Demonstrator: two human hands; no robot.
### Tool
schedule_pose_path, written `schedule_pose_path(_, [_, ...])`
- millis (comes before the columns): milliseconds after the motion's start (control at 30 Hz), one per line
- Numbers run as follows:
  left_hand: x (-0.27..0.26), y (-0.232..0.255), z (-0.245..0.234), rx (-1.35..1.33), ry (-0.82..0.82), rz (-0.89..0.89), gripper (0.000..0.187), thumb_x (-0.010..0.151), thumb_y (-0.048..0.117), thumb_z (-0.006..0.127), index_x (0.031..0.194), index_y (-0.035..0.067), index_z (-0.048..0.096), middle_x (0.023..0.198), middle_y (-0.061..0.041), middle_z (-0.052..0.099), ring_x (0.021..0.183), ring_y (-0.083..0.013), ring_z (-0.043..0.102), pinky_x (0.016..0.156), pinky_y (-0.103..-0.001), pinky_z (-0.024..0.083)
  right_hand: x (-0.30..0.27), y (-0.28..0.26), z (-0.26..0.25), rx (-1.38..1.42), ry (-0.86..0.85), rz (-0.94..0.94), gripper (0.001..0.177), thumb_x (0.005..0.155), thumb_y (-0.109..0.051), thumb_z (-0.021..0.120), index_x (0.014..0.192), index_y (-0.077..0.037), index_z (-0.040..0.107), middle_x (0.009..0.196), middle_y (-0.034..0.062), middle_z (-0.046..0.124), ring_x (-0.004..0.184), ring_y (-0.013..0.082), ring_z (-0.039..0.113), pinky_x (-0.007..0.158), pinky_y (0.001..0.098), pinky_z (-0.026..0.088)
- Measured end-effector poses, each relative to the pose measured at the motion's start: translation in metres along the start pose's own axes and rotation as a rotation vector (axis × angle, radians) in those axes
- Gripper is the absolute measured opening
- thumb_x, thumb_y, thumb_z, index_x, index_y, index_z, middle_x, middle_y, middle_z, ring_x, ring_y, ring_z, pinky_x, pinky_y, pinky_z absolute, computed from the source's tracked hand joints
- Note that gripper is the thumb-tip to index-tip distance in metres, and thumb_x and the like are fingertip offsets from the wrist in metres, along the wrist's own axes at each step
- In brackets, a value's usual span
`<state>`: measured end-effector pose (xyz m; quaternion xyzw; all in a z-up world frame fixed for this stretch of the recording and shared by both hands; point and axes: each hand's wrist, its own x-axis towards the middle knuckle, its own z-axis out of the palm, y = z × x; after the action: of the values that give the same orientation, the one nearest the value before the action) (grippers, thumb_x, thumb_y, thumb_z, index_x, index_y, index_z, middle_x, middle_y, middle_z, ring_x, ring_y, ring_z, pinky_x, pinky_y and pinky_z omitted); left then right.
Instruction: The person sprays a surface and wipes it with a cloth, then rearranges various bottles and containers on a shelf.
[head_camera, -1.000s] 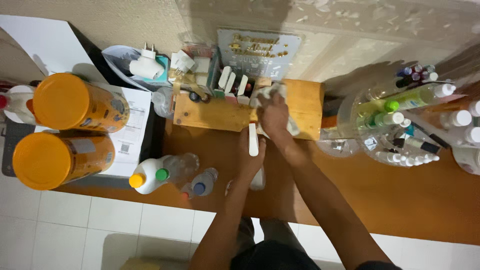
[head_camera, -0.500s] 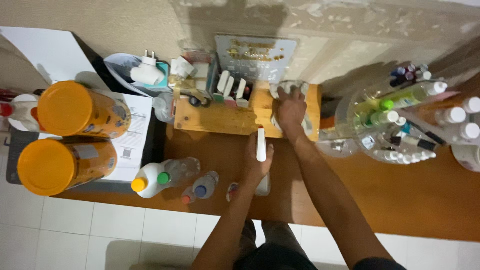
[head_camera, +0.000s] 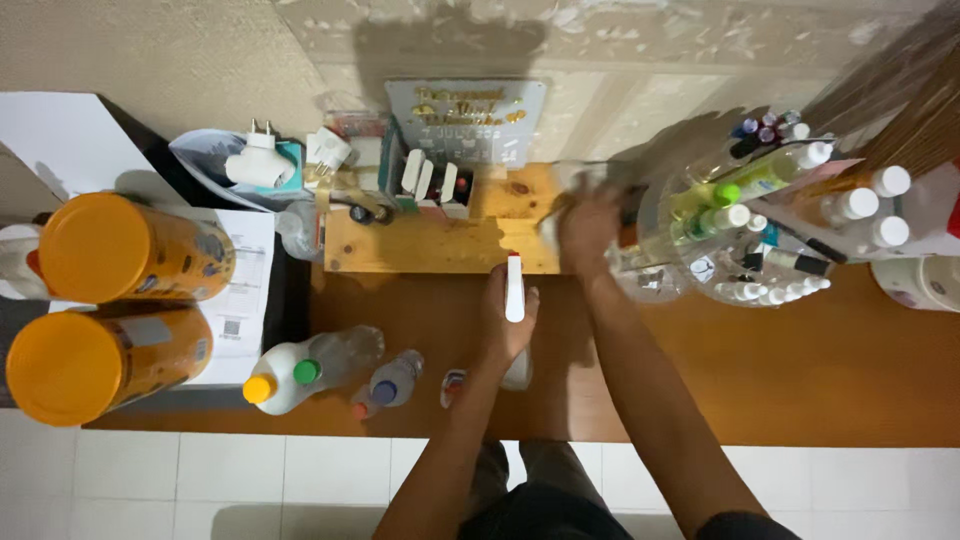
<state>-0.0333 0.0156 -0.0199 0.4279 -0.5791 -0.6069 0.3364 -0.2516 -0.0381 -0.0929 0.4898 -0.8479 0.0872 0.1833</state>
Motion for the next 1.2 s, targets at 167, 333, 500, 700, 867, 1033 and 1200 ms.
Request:
schedule_pose_path(167, [-0.012, 0.022, -0.014, 0.188, 0.010, -0.136, 0.046, 0.088, 0.009, 0.068, 0.131, 0.004, 0.053, 0.095, -0.014, 0.064, 0.086, -0.0262, 0.066, 0.080, -0.039, 0.055, 0.018, 0.009, -0.001, 0.343, -0.546, 0.550, 0.062, 0.100, -0.013, 0.042, 0.161, -0.005, 0.032, 0.163, 0.0282, 0.036, 0.091, 0.0467, 0.075, 0.073, 0.0534, 0.064])
schedule_pose_path(333, [-0.011, 0.027, -0.012, 0.133, 0.022, 0.042, 0.043, 0.087, 0.006, 0.067, 0.128, 0.002, 0.054, 0.102, -0.014, 0.066, 0.092, -0.0273, 0.065, 0.084, -0.040, 0.054, -0.056, -0.044, -0.050, 0.105, 0.002, -0.094, 0.050, 0.097, -0.025, 0.056, 0.146, -0.014, 0.056, 0.143, 0.0300, 0.053, 0.116, 0.0451, 0.063, 0.082, 0.0523, 0.059])
schedule_pose_path(500, [-0.020, 0.033, -0.020, 0.169, 0.008, 0.059, 0.043, 0.089, 0.005, 0.065, 0.130, 0.001, 0.054, 0.104, -0.016, 0.063, 0.093, -0.0290, 0.063, 0.085, -0.040, 0.053, -0.031, -0.027, -0.070, 0.275, -0.054, 0.327, 0.043, 0.099, -0.026, 0.062, 0.139, -0.012, 0.060, 0.137, 0.0345, 0.055, 0.114, 0.0543, 0.058, 0.087, 0.0623, 0.055])
schedule_pose_path(700, [-0.027, 0.044, -0.033, 0.169, 0.056, 0.094, 0.037, 0.089, 0.008, 0.065, 0.125, 0.002, 0.059, 0.097, -0.012, 0.066, 0.087, -0.0279, 0.067, 0.081, -0.039, 0.056, -0.091, -0.055, -0.076, 0.277, -0.114, 0.172, 0.050, 0.092, -0.028, 0.065, 0.138, -0.010, 0.059, 0.132, 0.0383, 0.051, 0.116, 0.0573, 0.052, 0.092, 0.0684, 0.045])
schedule_pose_path(867, [-0.029, 0.025, -0.028, 0.163, 0.029, 0.118, 0.038, 0.089, 0.009, 0.069, 0.125, 0.000, 0.057, 0.096, -0.015, 0.066, 0.086, -0.0280, 0.065, 0.081, -0.040, 0.056, -0.067, -0.003, -0.073, 0.352, -0.227, 0.346, 0.046, 0.096, -0.017, 0.058, 0.141, -0.009, 0.056, 0.140, 0.0342, 0.052, 0.122, 0.0557, 0.052, 0.100, 0.0611, 0.045])
schedule_pose_path(1033, [-0.038, 0.016, -0.010, 0.147, -0.033, 0.066, 0.041, 0.088, 0.011, 0.070, 0.125, 0.001, 0.055, 0.095, -0.014, 0.065, 0.084, -0.0263, 0.066, 0.075, -0.039, 0.056, -0.101, -0.003, -0.072, 0.179, 0.033, 0.192, 0.042, 0.096, -0.023, 0.061, 0.134, -0.005, 0.058, 0.139, 0.0371, 0.048, 0.124, 0.0518, 0.053, 0.102, 0.0602, 0.041])
schedule_pose_path(1200, [-0.044, 0.020, -0.004, 0.146, -0.084, -0.015, 0.035, 0.088, 0.012, 0.071, 0.120, 0.003, 0.058, 0.089, -0.014, 0.067, 0.078, -0.0243, 0.067, 0.072, -0.038, 0.056, -0.103, 0.004, -0.072, 0.359, -0.079, 0.267, 0.040, 0.101, -0.024, 0.061, 0.136, -0.005, 0.058, 0.131, 0.0313, 0.056, 0.116, 0.0502, 0.054, 0.102, 0.0591, 0.043])
